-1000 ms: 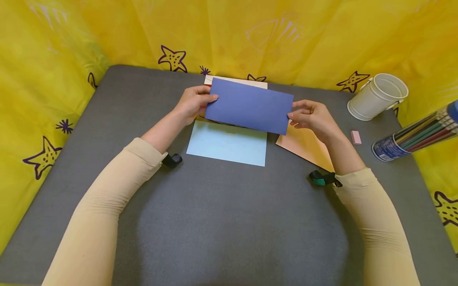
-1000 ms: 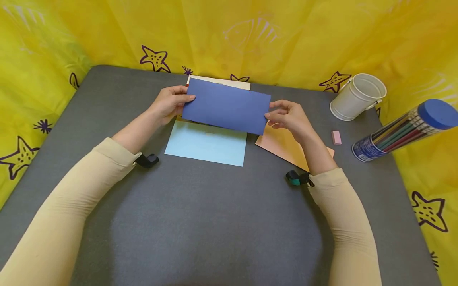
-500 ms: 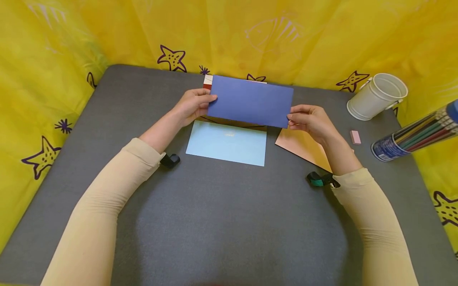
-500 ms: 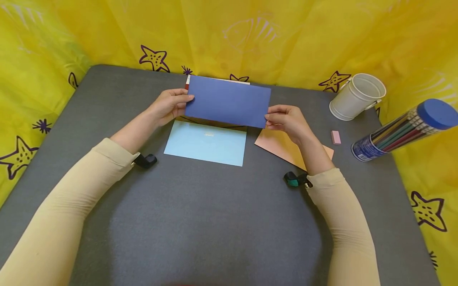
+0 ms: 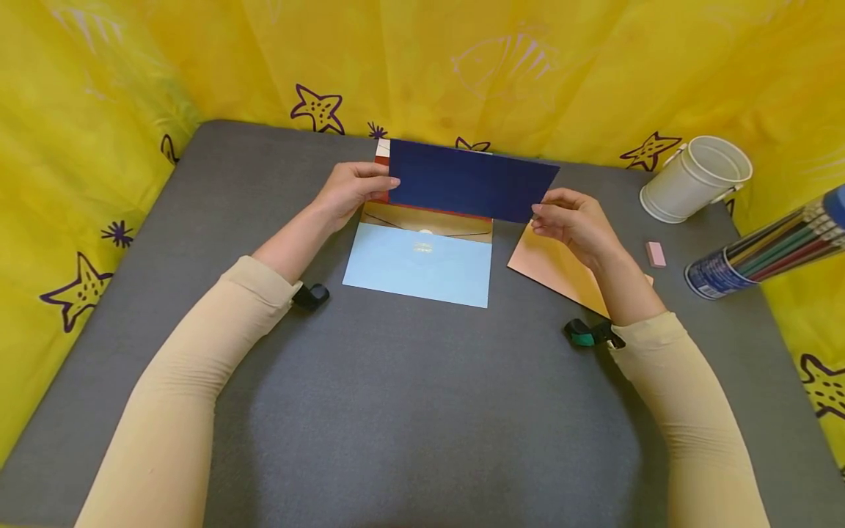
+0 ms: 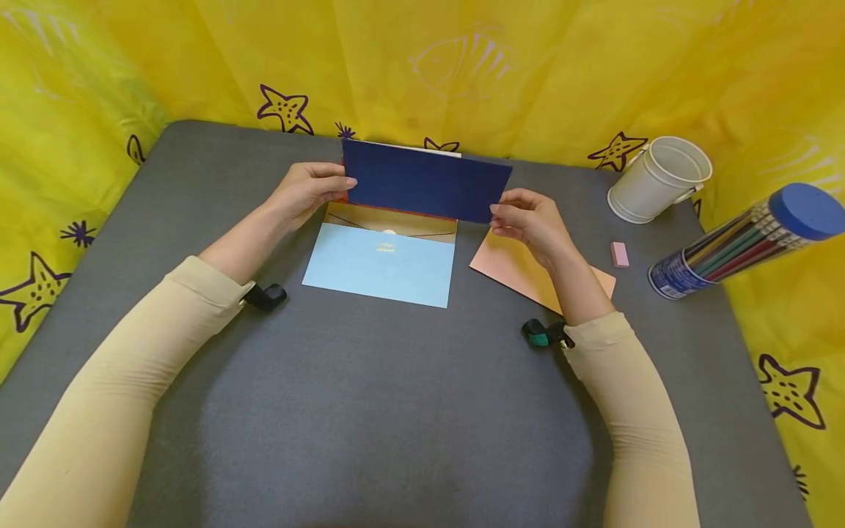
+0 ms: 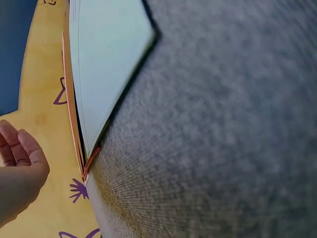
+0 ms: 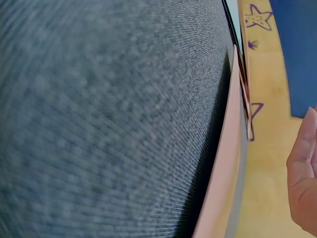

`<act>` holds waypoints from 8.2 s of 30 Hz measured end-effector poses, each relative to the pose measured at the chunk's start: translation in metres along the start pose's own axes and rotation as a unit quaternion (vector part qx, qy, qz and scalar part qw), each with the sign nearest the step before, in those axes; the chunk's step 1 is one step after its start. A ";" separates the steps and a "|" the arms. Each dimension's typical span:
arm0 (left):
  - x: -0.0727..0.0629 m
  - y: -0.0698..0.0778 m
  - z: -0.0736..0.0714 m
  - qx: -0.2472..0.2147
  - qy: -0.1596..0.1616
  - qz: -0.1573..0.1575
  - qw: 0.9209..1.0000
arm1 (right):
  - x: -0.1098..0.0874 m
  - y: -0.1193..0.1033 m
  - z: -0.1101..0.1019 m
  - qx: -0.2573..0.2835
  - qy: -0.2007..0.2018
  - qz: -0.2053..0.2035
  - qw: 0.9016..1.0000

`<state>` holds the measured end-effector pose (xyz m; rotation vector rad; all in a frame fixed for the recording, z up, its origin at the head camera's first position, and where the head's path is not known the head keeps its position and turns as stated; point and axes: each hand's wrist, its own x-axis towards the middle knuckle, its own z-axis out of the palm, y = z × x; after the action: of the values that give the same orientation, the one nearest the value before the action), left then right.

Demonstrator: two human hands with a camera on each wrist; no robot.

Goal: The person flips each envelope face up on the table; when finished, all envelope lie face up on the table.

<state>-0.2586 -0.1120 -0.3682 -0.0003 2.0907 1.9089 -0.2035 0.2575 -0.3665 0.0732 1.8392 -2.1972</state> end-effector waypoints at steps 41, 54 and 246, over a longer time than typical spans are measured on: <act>0.002 -0.001 -0.033 0.098 -0.135 -0.058 0.984 | 0.007 0.001 0.010 -0.120 -0.030 0.036 0.992; 0.003 0.002 -0.052 0.126 -0.196 -0.134 0.963 | 0.005 0.004 0.019 -0.194 -0.076 0.063 0.976; 0.006 0.011 0.005 -0.014 -0.086 -0.075 0.993 | -0.022 -0.015 -0.016 -0.133 -0.016 0.005 0.991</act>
<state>-0.2660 -0.1046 -0.3588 0.0008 1.8956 1.7822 -0.1883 0.2792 -0.3507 -0.0060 2.0901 -1.9151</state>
